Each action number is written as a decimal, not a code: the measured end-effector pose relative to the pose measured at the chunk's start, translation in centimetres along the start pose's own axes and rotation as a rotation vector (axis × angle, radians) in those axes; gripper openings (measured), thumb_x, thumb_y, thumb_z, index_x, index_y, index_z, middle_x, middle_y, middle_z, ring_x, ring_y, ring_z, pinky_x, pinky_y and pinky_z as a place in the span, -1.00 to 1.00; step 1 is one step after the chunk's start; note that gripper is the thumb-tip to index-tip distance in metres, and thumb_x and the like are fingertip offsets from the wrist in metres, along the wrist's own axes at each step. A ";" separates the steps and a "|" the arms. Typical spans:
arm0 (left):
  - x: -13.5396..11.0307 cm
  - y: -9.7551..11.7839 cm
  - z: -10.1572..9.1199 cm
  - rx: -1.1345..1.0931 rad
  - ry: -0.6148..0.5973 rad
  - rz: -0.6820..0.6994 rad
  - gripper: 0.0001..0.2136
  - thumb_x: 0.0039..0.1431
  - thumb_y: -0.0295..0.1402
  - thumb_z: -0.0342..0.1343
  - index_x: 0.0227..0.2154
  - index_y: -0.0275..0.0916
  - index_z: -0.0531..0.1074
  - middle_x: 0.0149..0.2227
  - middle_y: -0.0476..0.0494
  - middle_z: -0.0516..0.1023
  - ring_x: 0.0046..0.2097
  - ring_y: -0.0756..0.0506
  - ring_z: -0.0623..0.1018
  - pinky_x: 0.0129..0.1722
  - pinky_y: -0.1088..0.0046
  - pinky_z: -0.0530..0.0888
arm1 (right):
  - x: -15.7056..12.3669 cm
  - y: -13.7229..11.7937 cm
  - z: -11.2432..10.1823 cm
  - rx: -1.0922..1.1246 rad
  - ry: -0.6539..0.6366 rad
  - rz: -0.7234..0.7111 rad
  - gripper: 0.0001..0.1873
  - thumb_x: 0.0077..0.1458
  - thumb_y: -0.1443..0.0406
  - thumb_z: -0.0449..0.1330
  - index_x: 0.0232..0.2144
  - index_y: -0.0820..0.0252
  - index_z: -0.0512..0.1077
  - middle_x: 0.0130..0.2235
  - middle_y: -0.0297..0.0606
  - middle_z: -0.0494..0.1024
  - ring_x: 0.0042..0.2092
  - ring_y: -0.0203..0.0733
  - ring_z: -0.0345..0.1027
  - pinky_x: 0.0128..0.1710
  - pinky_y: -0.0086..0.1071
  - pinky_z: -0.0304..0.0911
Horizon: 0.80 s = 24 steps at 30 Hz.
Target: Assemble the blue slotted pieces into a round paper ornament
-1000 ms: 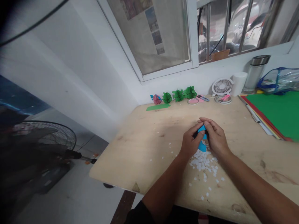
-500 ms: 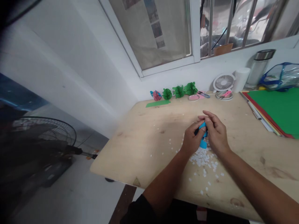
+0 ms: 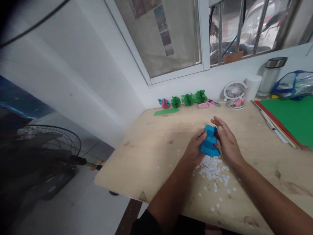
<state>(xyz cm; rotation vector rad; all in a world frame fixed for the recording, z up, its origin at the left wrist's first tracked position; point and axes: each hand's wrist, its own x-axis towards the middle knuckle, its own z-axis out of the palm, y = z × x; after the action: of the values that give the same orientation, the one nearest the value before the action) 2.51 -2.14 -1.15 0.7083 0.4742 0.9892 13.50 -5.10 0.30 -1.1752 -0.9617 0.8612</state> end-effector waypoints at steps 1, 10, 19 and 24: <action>0.0 0.1 0.0 -0.013 -0.017 -0.012 -0.49 -0.13 -0.15 0.41 -0.10 -0.28 0.53 -0.28 -0.16 0.63 -0.19 -0.17 0.62 -0.11 0.27 0.51 | 0.0 0.1 -0.1 -0.074 -0.001 -0.048 -0.45 0.19 -0.07 0.07 0.17 -0.11 0.36 0.25 -0.25 0.40 0.07 -0.03 0.41 -0.22 -0.28 0.41; 0.0 0.1 -0.2 -0.068 -0.033 -0.062 -0.61 -0.08 -0.21 0.39 -0.19 -0.27 0.52 -0.15 -0.19 0.61 -0.01 -0.19 0.58 0.01 0.33 0.45 | -0.2 0.1 -0.4 -0.466 -0.004 -0.416 -0.47 0.25 0.01 0.00 0.20 -0.05 0.35 0.23 -0.21 0.41 0.29 0.02 0.20 0.32 -0.03 0.04; -0.1 0.9 -0.3 -0.166 -0.027 -0.095 -0.73 0.07 -0.27 0.29 -0.18 -0.27 0.52 -0.32 -0.08 0.59 -0.39 -0.01 0.55 -0.18 0.36 0.51 | 0.8 0.8 -1.2 -0.415 0.069 -0.295 -0.47 0.23 -0.02 0.04 0.17 -0.03 0.39 0.25 -0.16 0.38 0.10 0.04 0.43 0.18 -0.02 0.24; -0.4 1.7 0.0 -0.165 0.046 -0.144 -0.74 0.18 -0.23 0.15 -0.14 -0.28 0.51 -0.31 -0.14 0.60 -0.34 -0.06 0.57 -0.22 0.37 0.51 | 1.8 1.2 -1.2 0.011 0.006 0.137 -0.52 0.01 -0.10 0.24 -0.16 0.06 0.56 -0.17 -0.20 0.63 -0.22 -0.10 0.52 -0.24 -0.24 0.43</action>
<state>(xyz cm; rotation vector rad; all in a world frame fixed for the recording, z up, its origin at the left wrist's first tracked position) 1.28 -1.84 0.11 0.4973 0.4717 0.8990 15.22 -3.68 -0.79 -1.2445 -0.8781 0.9696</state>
